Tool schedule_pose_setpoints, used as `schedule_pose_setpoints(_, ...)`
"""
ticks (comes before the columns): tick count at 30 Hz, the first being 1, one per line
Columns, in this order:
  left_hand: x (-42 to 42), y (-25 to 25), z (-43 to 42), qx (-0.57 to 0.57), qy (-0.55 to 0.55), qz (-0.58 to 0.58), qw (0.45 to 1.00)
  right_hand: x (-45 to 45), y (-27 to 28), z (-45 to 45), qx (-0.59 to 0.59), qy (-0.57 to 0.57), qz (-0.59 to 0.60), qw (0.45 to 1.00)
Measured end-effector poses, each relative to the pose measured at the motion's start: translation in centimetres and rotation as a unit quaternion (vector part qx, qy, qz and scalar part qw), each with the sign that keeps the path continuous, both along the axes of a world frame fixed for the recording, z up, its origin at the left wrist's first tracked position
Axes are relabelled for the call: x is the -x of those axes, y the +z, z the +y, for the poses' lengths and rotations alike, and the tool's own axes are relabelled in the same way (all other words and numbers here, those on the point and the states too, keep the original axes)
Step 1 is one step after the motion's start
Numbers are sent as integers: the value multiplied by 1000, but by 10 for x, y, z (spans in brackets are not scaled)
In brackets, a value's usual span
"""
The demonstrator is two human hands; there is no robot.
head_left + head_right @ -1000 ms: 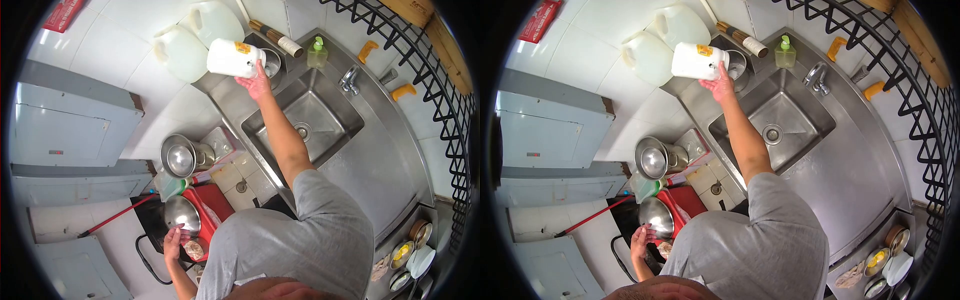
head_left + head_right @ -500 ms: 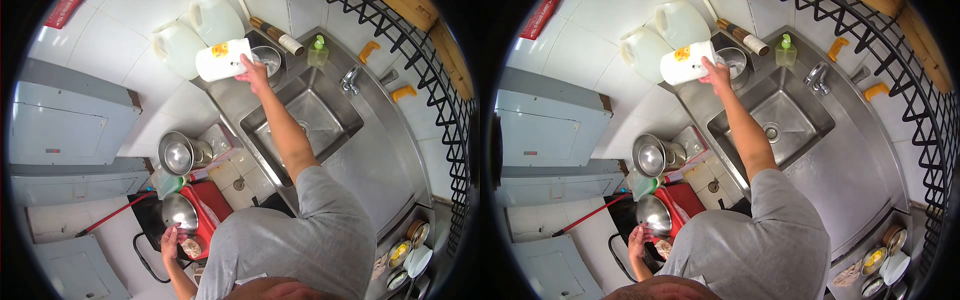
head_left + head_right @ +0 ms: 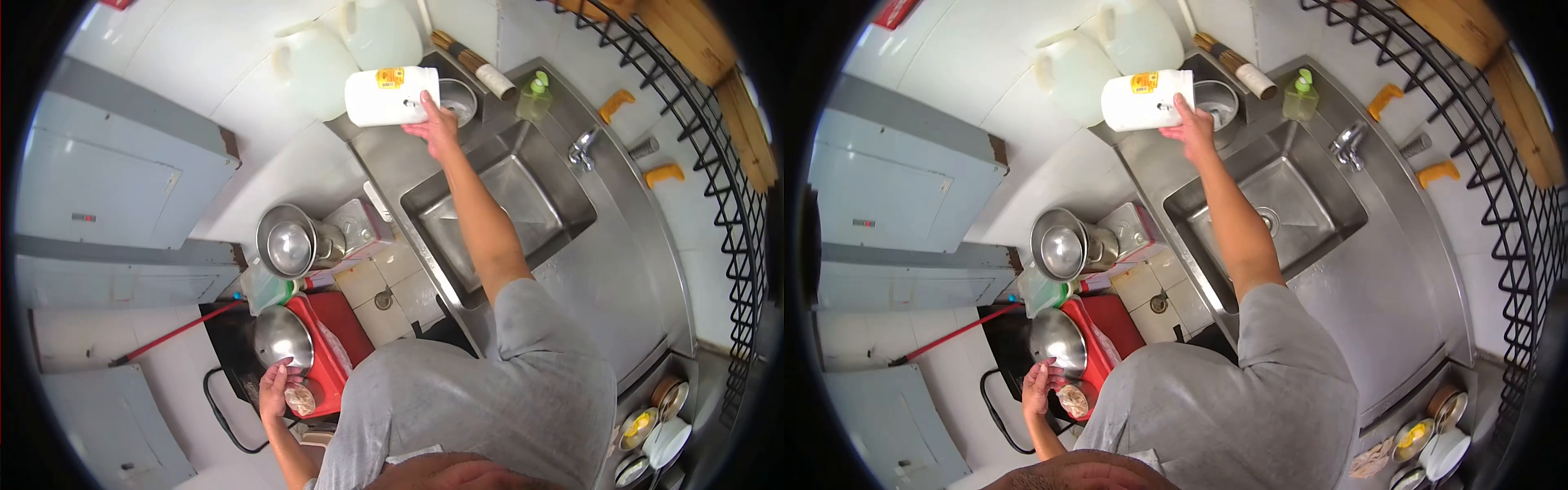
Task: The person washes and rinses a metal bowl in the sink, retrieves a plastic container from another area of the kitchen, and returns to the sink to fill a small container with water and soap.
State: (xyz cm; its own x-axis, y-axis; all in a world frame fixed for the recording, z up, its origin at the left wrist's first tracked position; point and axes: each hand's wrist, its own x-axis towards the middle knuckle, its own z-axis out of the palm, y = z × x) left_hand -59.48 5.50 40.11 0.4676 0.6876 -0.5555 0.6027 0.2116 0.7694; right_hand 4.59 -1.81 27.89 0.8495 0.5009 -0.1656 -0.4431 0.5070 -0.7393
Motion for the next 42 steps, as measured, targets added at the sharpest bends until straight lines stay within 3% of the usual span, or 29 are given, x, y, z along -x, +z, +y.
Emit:
schedule_pose_setpoints(3, 7, 4, -10, 3, 20, -2, 1000, 1, 3, -1, 156, -34, -201, 966)
schedule_pose_setpoints(4, 10, 4, -13, 1, 30, 1, 1000, -1, 3, -2, 134, -23, -169, 976)
schedule_pose_setpoints(6, 23, -3, -19, 5, 35, -9, 999, -4, -7, -6, -24, 18, 10, 999)
schedule_pose_setpoints(9, 38, -6, -35, 17, 79, 8, 997, 2, -4, -1, -81, -18, 65, 994)
schedule_pose_setpoints(13, 78, -19, -50, 8, 88, 26, 996, -9, -3, 1, 4, -5, -59, 998)
schedule_pose_setpoints(15, 86, -10, -65, 1, 114, 24, 993, -17, -13, -2, -33, 63, 23, 997)
schedule_pose_setpoints(18, 120, -15, -81, 10, 122, 1, 992, -14, -16, -7, -112, 49, 14, 992)
schedule_pose_setpoints(20, 139, -13, -97, 12, 145, -31, 989, -15, -5, -9, -68, 51, 19, 996)
schedule_pose_setpoints(22, 157, -11, -117, -3, 169, -29, 985, -7, 17, -9, 78, 1, -106, 991)
schedule_pose_setpoints(24, 182, -12, -139, -16, 182, -32, 983, 10, 32, -9, 205, -32, -262, 942)
schedule_pose_setpoints(26, 214, -16, -170, -22, 211, -17, 977, 45, 53, -17, 324, -54, -431, 841)
schedule_pose_setpoints(27, 233, -20, -188, -32, 218, -20, 975, 70, 69, -25, 437, -96, -578, 683)
schedule_pose_setpoints(28, 253, -24, -209, -41, 227, -20, 973, 98, 81, -30, 480, -91, -624, 610)
schedule_pose_setpoints(29, 274, -29, -231, -37, 244, -18, 969, 127, 90, -37, 392, -76, -683, 612)
schedule_pose_setpoints(30, 295, -36, -255, -33, 260, -16, 965, 154, 96, -40, 419, -74, -706, 566)
schedule_pose_setpoints(32, 337, -50, -309, -25, 317, -36, 947, 197, 93, -46, 405, -80, -805, 425)
schedule_pose_setpoints(38, 467, -93, -492, -60, 467, -70, 880, 456, 90, -75, 275, 49, -830, 483)
schedule_pose_setpoints(42, 521, -114, -603, -42, 559, -77, 824, 621, 41, -84, 175, 274, -784, 528)
